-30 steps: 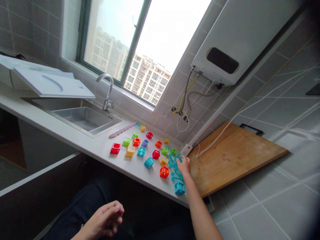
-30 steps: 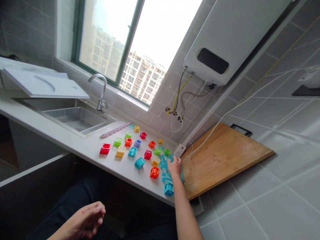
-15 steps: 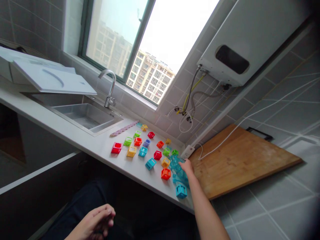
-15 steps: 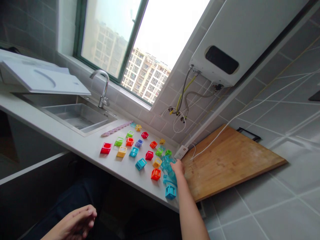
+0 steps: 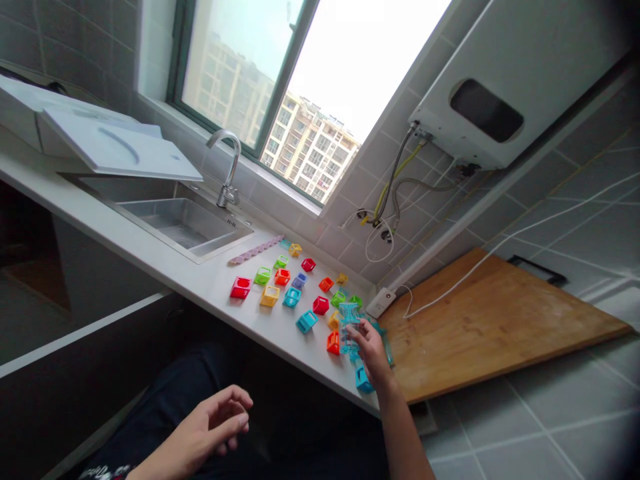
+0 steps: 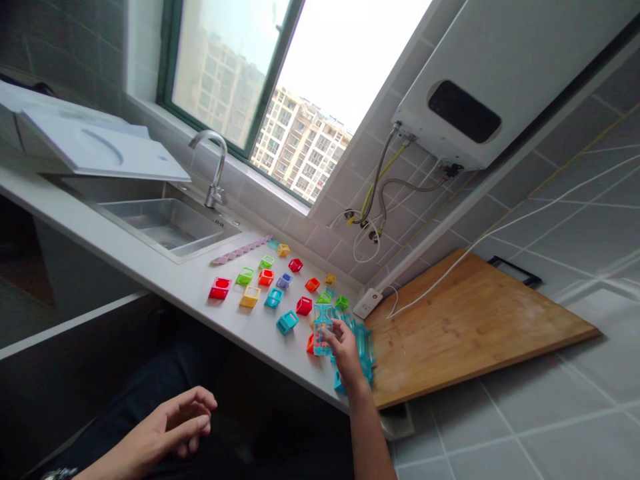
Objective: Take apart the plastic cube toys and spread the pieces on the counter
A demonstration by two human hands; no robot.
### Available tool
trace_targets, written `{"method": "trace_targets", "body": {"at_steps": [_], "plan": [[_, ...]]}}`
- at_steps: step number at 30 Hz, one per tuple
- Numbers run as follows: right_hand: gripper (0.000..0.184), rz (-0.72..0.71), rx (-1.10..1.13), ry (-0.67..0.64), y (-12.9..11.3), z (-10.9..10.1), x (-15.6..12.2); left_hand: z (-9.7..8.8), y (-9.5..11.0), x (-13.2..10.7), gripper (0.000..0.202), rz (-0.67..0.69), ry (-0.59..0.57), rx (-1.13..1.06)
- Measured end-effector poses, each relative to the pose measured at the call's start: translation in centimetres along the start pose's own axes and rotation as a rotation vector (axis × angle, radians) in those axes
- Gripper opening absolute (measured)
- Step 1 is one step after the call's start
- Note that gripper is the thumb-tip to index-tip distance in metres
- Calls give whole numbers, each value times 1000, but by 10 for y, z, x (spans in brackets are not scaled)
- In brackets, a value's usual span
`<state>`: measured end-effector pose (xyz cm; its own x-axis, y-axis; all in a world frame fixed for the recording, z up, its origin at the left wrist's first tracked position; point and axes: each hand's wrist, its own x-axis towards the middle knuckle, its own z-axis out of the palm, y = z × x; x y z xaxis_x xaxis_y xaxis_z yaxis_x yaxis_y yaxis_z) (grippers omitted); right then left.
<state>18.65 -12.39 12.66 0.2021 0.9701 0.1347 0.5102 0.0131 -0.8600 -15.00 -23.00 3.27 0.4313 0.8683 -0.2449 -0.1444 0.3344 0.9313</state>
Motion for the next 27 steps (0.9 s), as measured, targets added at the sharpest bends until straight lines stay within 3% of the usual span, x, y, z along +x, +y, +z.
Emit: {"method": "trace_targets", "body": {"at_steps": [2,6,9,13,17,22,25,27], "plan": [[40,-29,213,-262,-16,22,-40,5,20,-8,45,117,-20,124],[35,-54,362,-605,-51,51,-96,21,57,-19,63,251,1,274],[32,-65,361,-686,-66,61,-112,32,70,-20,53,302,24,295],[31,-91,297,-667,-62,65,-110,34,75,-14,34,325,42,322],[33,-62,326,-532,-39,58,-82,19,75,-1,34,345,114,337],[40,-1,209,-316,-13,32,-6,4,65,24,44,191,2,226],[41,-56,7,-197,-6,23,52,16,70,53,39,165,-147,294],[42,-88,-99,-142,-3,26,93,33,85,83,37,246,-352,351]]}}
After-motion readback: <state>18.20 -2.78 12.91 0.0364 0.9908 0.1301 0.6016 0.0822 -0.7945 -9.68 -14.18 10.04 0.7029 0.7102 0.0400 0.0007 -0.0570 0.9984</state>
